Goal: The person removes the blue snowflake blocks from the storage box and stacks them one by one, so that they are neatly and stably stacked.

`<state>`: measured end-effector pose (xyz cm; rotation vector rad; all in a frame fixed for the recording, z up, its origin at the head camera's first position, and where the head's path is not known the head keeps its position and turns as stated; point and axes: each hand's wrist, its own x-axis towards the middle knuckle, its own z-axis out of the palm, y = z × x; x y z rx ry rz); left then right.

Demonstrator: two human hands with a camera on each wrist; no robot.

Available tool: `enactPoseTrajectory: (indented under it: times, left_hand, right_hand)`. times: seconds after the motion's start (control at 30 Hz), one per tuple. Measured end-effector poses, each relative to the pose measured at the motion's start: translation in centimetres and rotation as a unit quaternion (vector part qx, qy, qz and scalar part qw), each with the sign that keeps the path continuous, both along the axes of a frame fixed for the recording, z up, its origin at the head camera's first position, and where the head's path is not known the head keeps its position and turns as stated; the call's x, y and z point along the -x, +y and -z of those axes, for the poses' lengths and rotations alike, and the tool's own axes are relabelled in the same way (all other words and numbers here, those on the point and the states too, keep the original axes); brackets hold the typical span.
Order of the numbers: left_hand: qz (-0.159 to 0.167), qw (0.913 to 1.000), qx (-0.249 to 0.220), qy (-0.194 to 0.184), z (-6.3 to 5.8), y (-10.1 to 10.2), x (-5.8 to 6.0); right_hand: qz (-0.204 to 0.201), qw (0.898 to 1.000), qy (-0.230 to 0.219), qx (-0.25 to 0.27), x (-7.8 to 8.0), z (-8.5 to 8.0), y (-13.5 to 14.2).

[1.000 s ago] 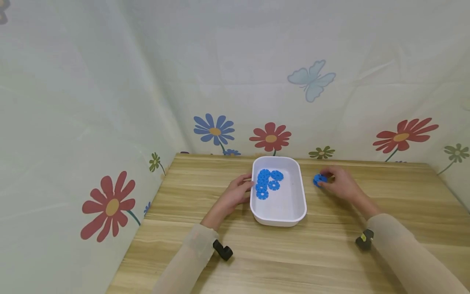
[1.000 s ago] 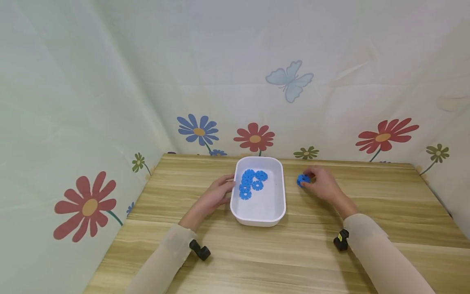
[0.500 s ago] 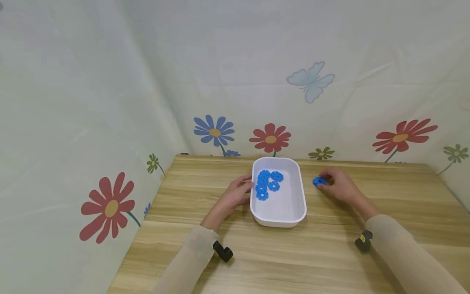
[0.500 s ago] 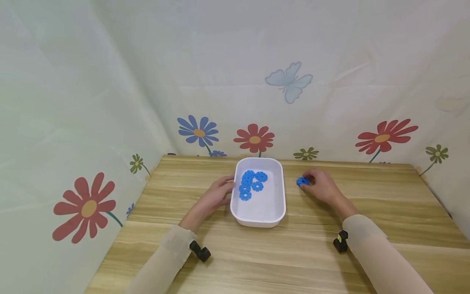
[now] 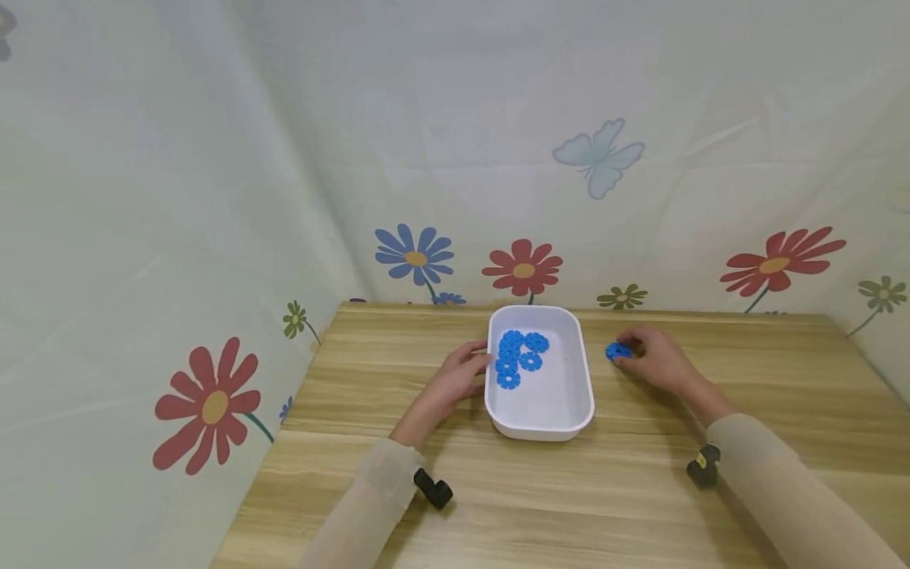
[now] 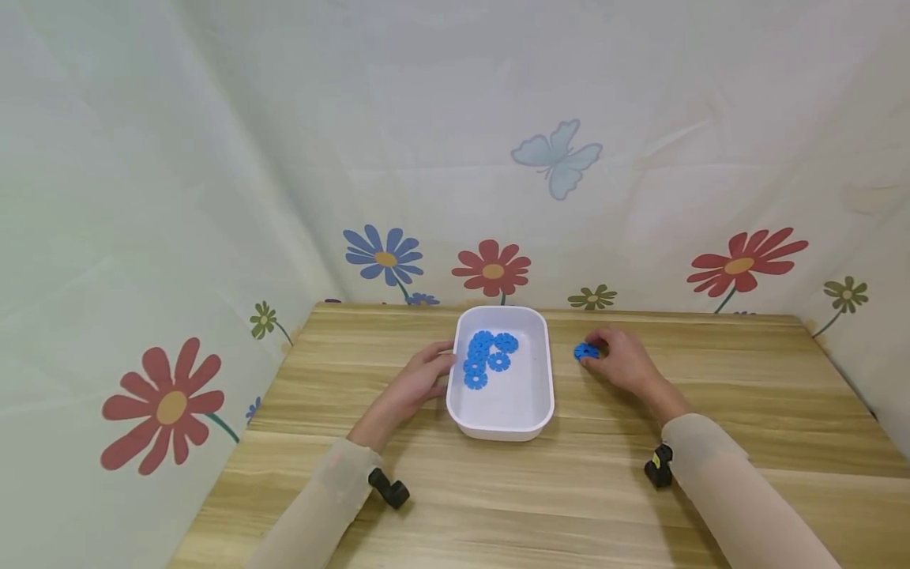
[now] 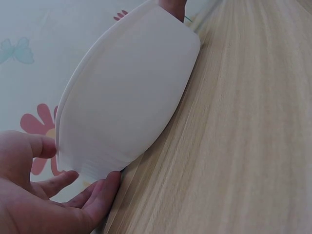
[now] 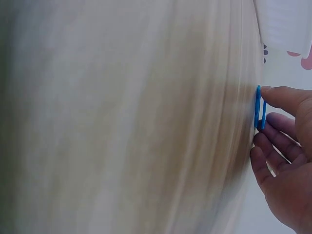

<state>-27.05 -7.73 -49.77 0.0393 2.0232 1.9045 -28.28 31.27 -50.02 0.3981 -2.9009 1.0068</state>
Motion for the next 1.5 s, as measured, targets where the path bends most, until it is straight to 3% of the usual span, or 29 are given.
enactPoseTrajectory:
  times: [1.5]
  left_hand:
    - [0.005,1.0,0.005,-0.003,-0.66,-0.11,-0.22]
  right_hand:
    - [-0.005,1.0,0.006,-0.009,0.02,-0.15,-0.11]
